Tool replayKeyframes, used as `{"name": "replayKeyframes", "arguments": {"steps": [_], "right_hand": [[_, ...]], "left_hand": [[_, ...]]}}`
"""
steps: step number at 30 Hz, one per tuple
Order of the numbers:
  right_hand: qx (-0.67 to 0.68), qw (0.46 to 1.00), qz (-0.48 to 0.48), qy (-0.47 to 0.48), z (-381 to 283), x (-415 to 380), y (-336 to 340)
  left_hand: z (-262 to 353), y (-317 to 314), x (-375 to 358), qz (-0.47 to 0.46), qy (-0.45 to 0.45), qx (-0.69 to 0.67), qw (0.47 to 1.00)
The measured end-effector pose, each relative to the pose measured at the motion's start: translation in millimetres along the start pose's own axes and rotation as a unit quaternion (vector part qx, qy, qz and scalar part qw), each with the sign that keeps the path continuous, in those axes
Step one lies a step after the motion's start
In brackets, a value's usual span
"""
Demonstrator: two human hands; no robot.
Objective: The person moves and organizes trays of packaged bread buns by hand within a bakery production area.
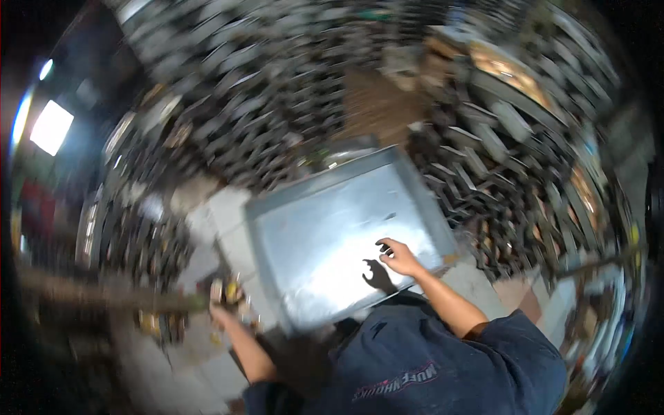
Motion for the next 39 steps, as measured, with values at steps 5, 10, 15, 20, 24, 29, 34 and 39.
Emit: {"name": "replayKeyframes", "arguments": {"steps": [5, 10, 15, 20, 24, 29, 34, 39], "right_hand": [[-0.227, 0.955, -0.163, 0.100, 30, -24, 102], [-0.306, 0.731, 0.511, 0.332, -110, 22, 428], [-0.378, 0.783, 0.486, 0.086, -66, 90, 583], [-0.379, 0.597, 0.620, 0.341, -62, -24, 494], [-0.328, 0.683, 0.541, 0.365, -72, -123, 434], [-0.251, 0.734, 0.445, 0.448, -85, -164, 428], [0.360, 0.892, 0.222, 0.160, 15, -107, 433], [0.212, 0.966, -0.101, -0.111, 33, -20, 217]], "left_hand": [[-42, -3, -48, 0.409, -0.283, 0.447, 0.744], [-130, -149, -165, 0.304, -0.350, 0.418, 0.781], [-250, -351, -239, -0.024, -0.390, 0.436, 0.810], [-327, -521, -321, -0.384, -0.187, 0.335, 0.840], [-338, -558, -370, -0.534, 0.150, 0.105, 0.825], [-301, -479, -413, -0.325, 0.091, 0.129, 0.933], [-243, -318, -369, -0.270, 0.016, 0.067, 0.961], [-189, -174, -347, -0.183, -0.044, 0.196, 0.962]]}}
Point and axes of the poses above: each hand's wrist, its own x-axis towards the middle knuckle, its own y-axis out of the back of the hand, z = x × y, the point moved 3 cm from there along x, towards the middle knuckle, and after that the axes turned 3 degrees about x, right-handed, at the moved point
